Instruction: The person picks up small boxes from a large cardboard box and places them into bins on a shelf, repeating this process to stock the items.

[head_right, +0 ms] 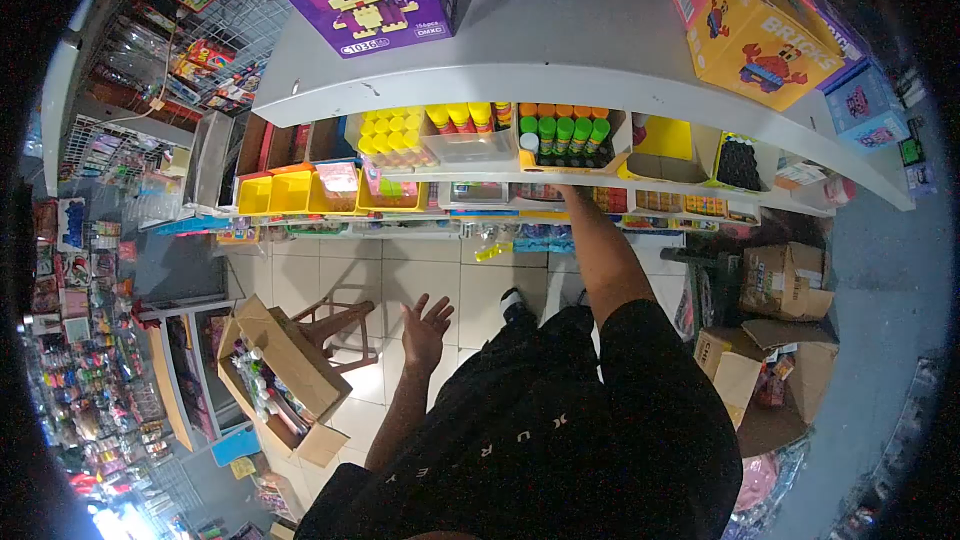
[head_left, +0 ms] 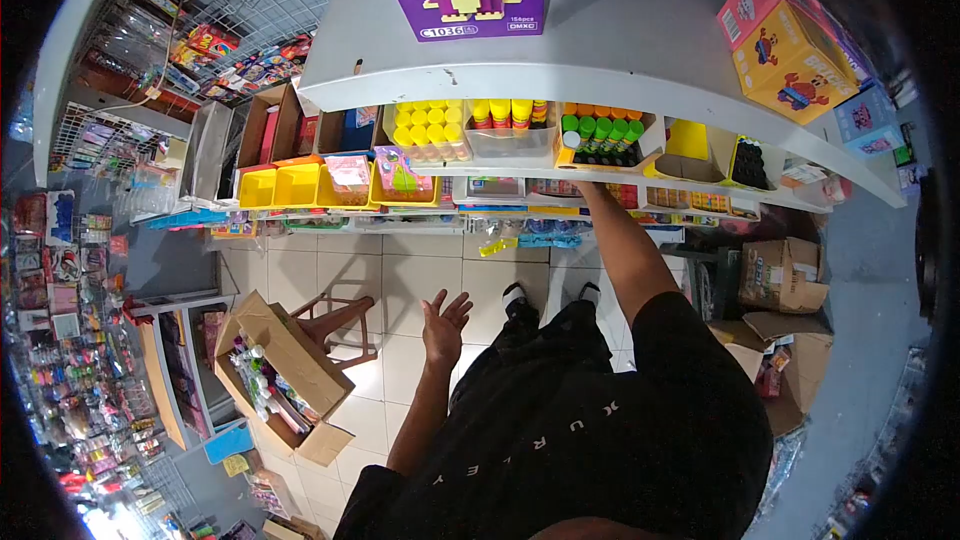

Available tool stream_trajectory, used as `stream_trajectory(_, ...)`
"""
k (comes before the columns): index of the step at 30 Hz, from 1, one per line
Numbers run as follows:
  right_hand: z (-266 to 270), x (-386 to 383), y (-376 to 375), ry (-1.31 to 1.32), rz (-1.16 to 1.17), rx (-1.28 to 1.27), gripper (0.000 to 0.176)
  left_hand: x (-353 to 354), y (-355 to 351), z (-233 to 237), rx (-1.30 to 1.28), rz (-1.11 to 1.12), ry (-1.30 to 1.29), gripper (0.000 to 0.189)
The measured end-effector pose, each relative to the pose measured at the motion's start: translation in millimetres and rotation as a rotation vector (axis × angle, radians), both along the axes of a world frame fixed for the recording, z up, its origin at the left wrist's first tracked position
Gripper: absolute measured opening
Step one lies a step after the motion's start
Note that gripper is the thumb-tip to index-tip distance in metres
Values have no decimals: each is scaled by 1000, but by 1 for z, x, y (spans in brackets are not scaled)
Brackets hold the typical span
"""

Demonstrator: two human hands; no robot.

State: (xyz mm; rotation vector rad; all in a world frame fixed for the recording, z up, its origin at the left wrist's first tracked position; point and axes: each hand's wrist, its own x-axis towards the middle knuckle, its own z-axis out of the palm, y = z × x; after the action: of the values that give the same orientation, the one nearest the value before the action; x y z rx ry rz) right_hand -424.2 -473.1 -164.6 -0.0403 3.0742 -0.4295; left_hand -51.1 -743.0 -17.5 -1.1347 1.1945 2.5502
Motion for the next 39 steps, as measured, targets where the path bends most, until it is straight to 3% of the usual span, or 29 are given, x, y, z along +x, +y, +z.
stream_trajectory(32,-43,13,-3,125,53,75,40,3,1,-16,10,29,-14,78)
stream_trajectory(39,-4,26,-5,81,85,-46,41,5,1,-19,31,41,5,80)
